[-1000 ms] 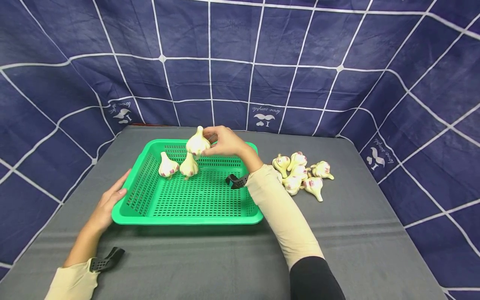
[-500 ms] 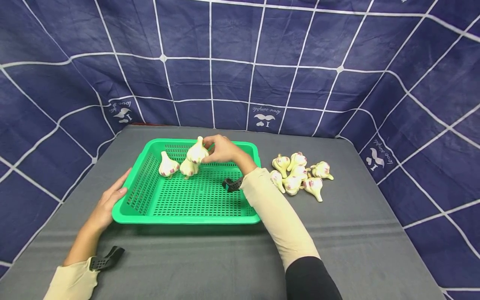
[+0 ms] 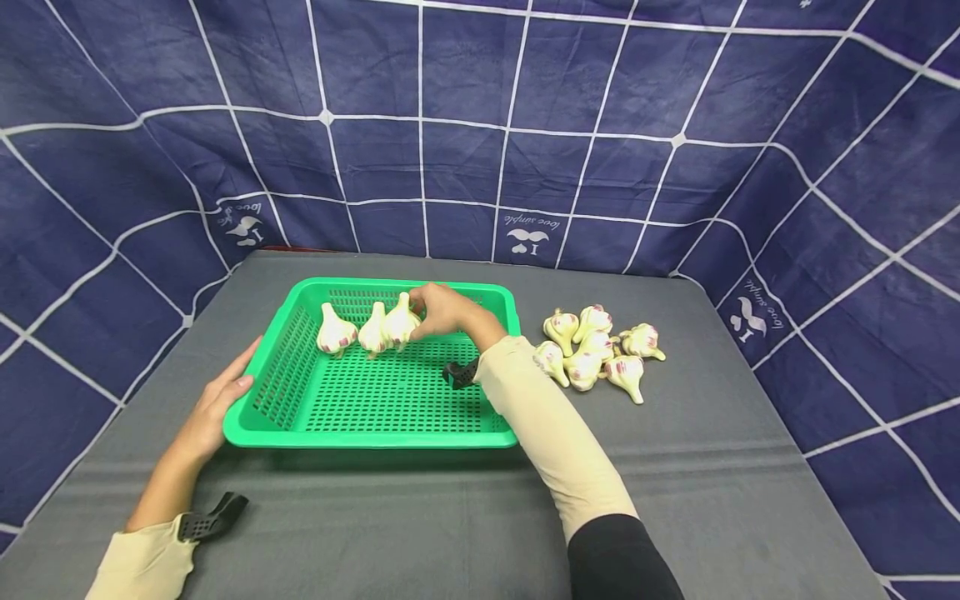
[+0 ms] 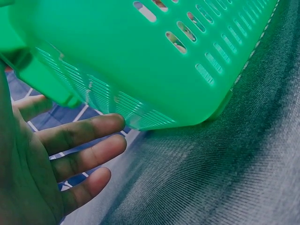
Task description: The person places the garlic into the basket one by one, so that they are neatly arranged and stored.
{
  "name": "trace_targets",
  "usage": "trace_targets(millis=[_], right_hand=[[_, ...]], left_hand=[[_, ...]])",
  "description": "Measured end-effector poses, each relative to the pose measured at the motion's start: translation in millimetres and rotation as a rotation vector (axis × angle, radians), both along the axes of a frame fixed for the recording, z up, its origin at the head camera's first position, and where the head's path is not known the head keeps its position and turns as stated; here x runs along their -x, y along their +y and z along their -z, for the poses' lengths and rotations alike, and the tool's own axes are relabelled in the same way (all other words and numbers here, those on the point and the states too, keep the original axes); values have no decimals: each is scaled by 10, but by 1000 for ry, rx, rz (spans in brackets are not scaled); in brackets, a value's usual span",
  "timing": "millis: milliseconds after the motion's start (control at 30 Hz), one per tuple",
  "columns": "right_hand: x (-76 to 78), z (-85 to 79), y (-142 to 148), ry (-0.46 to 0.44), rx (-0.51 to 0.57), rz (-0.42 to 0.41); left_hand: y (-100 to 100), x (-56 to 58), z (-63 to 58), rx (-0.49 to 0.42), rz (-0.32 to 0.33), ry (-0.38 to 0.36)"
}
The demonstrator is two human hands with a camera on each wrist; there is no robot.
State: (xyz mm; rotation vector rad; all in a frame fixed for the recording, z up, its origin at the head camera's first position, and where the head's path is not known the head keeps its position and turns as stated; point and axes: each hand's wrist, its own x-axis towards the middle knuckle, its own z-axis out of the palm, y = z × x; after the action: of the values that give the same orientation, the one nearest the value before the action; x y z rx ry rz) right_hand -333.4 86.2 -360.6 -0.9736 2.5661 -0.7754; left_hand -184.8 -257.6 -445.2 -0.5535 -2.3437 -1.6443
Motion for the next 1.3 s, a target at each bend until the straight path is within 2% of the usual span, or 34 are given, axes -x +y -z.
trace_targets(millis=[133, 467, 733, 1000, 1300], right_hand=[[3, 5, 14, 29, -25, 8], [-7, 49, -24, 25, -228, 18], [-18, 50, -34, 21, -264, 46], [-23, 35, -18, -35, -257, 132], [-17, 32, 12, -26, -304, 148]], left_hand=[[3, 1, 0, -8, 5, -5], [4, -3, -18, -7, 7, -8], [9, -12, -26, -6, 5, -17], [3, -7, -17, -12, 8, -15], [-4, -4, -6, 4, 0, -8]])
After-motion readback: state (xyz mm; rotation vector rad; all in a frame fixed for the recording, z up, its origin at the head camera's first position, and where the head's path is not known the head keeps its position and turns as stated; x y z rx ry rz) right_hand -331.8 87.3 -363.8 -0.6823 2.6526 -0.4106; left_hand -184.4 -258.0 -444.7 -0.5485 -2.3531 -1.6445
